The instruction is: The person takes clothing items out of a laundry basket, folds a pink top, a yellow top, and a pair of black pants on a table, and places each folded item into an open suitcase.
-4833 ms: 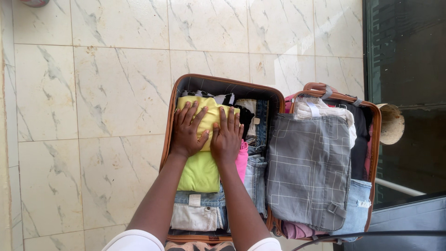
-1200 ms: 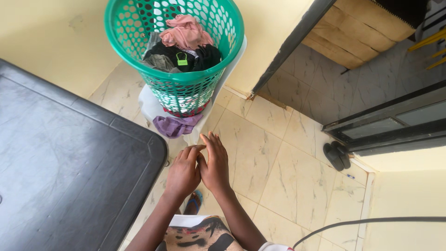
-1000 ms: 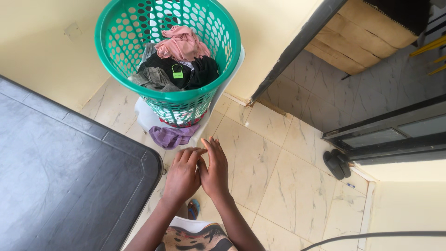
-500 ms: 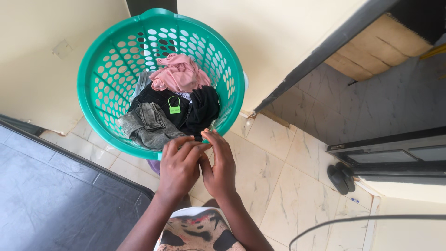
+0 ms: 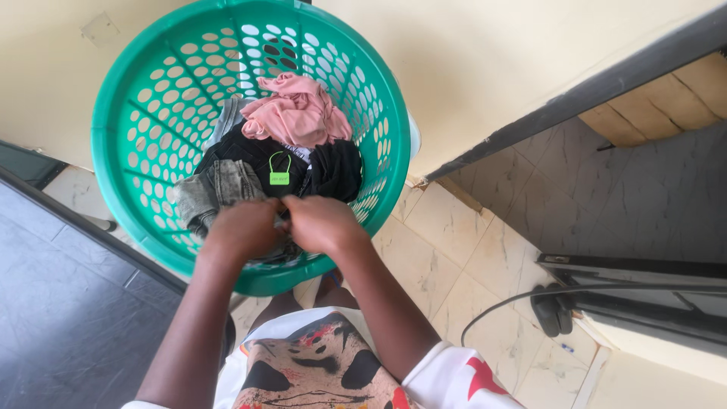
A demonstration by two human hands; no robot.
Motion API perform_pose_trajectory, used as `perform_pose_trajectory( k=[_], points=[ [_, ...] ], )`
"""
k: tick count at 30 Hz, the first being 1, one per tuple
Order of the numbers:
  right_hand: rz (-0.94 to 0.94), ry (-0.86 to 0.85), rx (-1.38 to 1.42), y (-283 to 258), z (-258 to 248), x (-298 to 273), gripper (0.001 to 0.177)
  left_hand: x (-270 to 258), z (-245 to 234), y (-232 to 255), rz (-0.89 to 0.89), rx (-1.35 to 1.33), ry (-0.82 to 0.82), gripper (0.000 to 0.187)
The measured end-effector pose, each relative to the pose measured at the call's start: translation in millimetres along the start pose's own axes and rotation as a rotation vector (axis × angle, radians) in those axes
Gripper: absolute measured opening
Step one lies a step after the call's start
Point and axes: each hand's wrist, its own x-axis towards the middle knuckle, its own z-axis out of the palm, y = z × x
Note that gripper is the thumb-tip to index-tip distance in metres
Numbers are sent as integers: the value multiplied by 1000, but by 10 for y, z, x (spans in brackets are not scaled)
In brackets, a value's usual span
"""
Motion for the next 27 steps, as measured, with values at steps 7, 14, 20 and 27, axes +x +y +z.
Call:
perform_pose_trajectory(
  k=[7, 14, 20, 27],
  points=[
    [12, -257, -143, 126, 666, 1727, 38, 467, 66, -376, -149, 109, -346, 45],
    [401, 39, 20, 438, 803, 1976, 73, 367, 70, -264, -184, 196, -212, 50],
    [528, -143, 23, 392, 400, 1790, 112, 403, -36, -271, -235, 94, -233, 49],
    [539, 72, 298, 682, 221, 1885, 110, 355, -25, -246, -206, 82, -65, 54]
  ],
)
